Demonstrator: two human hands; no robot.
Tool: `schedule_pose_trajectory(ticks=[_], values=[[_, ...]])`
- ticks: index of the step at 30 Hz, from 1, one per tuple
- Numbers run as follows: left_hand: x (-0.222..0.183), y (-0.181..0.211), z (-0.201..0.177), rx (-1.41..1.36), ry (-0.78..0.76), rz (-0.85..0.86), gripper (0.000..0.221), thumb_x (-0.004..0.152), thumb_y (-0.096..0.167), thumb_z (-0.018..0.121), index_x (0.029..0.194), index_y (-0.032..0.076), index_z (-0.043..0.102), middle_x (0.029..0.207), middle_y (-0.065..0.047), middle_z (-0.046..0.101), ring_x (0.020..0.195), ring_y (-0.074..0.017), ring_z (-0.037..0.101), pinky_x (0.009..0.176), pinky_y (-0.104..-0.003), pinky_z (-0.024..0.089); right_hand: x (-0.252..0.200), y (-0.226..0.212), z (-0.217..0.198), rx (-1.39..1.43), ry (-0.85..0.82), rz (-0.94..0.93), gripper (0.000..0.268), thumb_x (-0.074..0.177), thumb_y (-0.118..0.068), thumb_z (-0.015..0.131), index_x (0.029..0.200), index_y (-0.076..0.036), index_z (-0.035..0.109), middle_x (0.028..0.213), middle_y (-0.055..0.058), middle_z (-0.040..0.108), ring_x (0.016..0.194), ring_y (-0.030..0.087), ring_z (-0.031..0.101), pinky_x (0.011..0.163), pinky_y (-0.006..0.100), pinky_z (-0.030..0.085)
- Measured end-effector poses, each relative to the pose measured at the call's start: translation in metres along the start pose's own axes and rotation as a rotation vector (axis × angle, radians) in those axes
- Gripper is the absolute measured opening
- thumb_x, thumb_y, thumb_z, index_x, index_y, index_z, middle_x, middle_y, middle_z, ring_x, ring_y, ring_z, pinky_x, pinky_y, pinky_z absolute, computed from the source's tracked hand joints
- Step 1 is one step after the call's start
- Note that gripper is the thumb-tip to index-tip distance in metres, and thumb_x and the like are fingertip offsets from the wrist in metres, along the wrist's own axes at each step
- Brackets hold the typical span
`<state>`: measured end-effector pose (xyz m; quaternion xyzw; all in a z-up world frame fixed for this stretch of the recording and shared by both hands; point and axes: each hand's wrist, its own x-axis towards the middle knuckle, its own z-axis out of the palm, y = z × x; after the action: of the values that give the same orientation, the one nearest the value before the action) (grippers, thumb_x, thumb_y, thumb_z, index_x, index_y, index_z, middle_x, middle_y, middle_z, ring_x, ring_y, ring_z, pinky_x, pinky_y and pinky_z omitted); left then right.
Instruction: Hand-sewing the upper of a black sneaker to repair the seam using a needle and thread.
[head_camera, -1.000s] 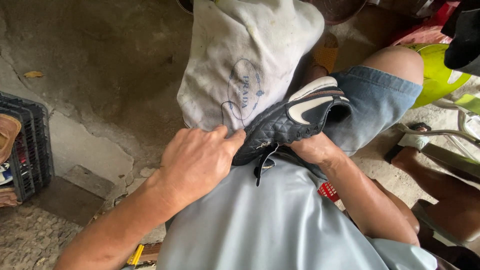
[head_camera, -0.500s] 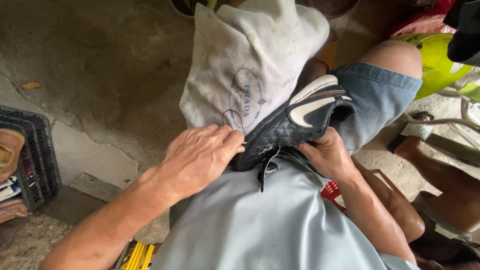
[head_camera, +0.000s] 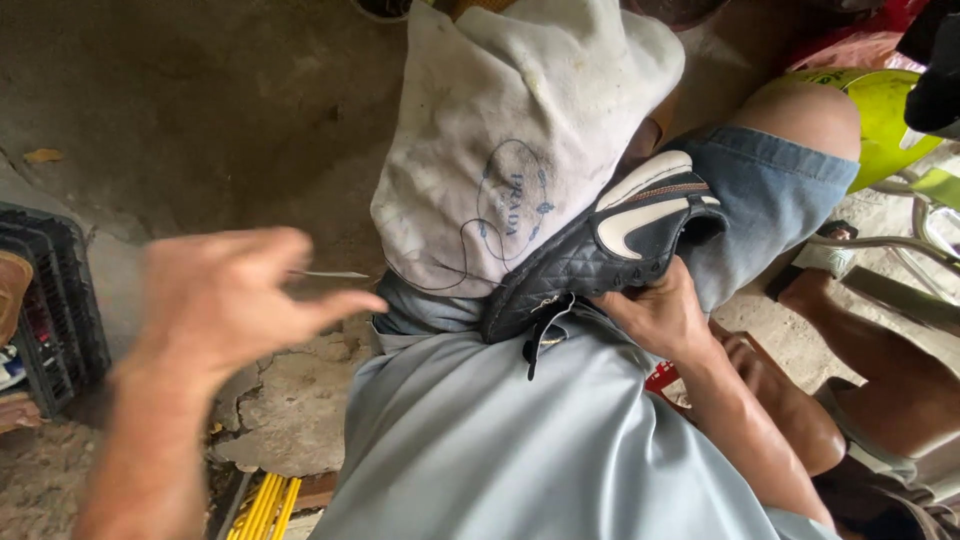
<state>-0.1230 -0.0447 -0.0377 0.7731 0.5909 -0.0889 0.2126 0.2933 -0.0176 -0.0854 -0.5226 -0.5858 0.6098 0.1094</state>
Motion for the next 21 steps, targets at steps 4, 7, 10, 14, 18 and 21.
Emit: schedule_pose_trajectory(ticks=[4,7,10,14,18,21], values=[[0.024,0.045,0.019,-0.526,-0.073,0.103,0.071,0.086,0.082,0.04,0.072,0.016,0.061,0.061,0.005,0.065,0.043,-0.0091,0.062,0.036,-0.026,0.046,-0.038,0.03,-0.021,-0.5,0.222,-0.031,0.034,0.092,-0.001,0.066,0.074,-0.008,0.038,0.074,0.006,0.039,0.067,0.023,0.035,0.059,0.04,0.029],[0.04,0.061,0.006,-1.048,-0.314,-0.117,0.057,0.082,0.067,0.064,0.065,0.013,0.057,0.058,0.004,0.049,0.052,-0.0097,0.038,0.051,-0.03,0.037,-0.062,0.025,-0.049,-0.71,0.401,-0.107,0.039,0.109,-0.017,0.077,0.08,-0.003,0.054,0.077,0.009,0.054,0.062,0.02,0.047,0.055,0.035,0.037],[0.04,0.061,0.021,-1.513,-0.209,-0.134,0.047,0.096,0.053,0.059,0.074,0.011,0.063,0.069,0.006,0.048,0.065,-0.0073,0.044,0.06,-0.023,0.034,-0.058,0.017,-0.064,-0.799,0.442,-0.248,0.021,0.104,-0.011,0.085,0.111,0.004,0.073,0.112,0.02,0.063,0.102,0.033,0.059,0.08,0.041,0.051],[0.028,0.057,0.008,-1.171,0.055,-0.099,0.031,0.094,0.034,0.072,0.076,0.009,0.069,0.068,0.005,0.064,0.059,-0.0058,0.049,0.052,-0.023,0.038,-0.043,-0.035,-0.047,-0.793,0.506,-0.337,0.037,0.107,-0.016,0.078,0.13,0.01,0.065,0.13,0.028,0.062,0.12,0.044,0.06,0.108,0.055,0.046],[0.019,0.07,0.006,-1.041,0.217,0.122,0.012,0.093,0.008,0.075,0.1,-0.001,0.074,0.089,-0.011,0.076,0.071,-0.0152,0.068,0.062,-0.025,0.057,-0.019,-0.076,-0.017,-0.554,0.393,-0.528,0.014,0.1,-0.007,0.074,0.108,0.004,0.071,0.113,0.022,0.071,0.112,0.039,0.066,0.105,0.051,0.05],[0.021,0.092,0.026,-0.908,0.284,0.196,0.023,0.092,0.004,0.079,0.114,0.001,0.074,0.093,-0.009,0.075,0.068,-0.0142,0.066,0.062,-0.026,0.059,0.003,-0.089,0.001,-0.495,0.231,-0.616,0.019,0.095,-0.012,0.078,0.108,0.001,0.072,0.111,0.017,0.072,0.109,0.035,0.067,0.101,0.048,0.052]])
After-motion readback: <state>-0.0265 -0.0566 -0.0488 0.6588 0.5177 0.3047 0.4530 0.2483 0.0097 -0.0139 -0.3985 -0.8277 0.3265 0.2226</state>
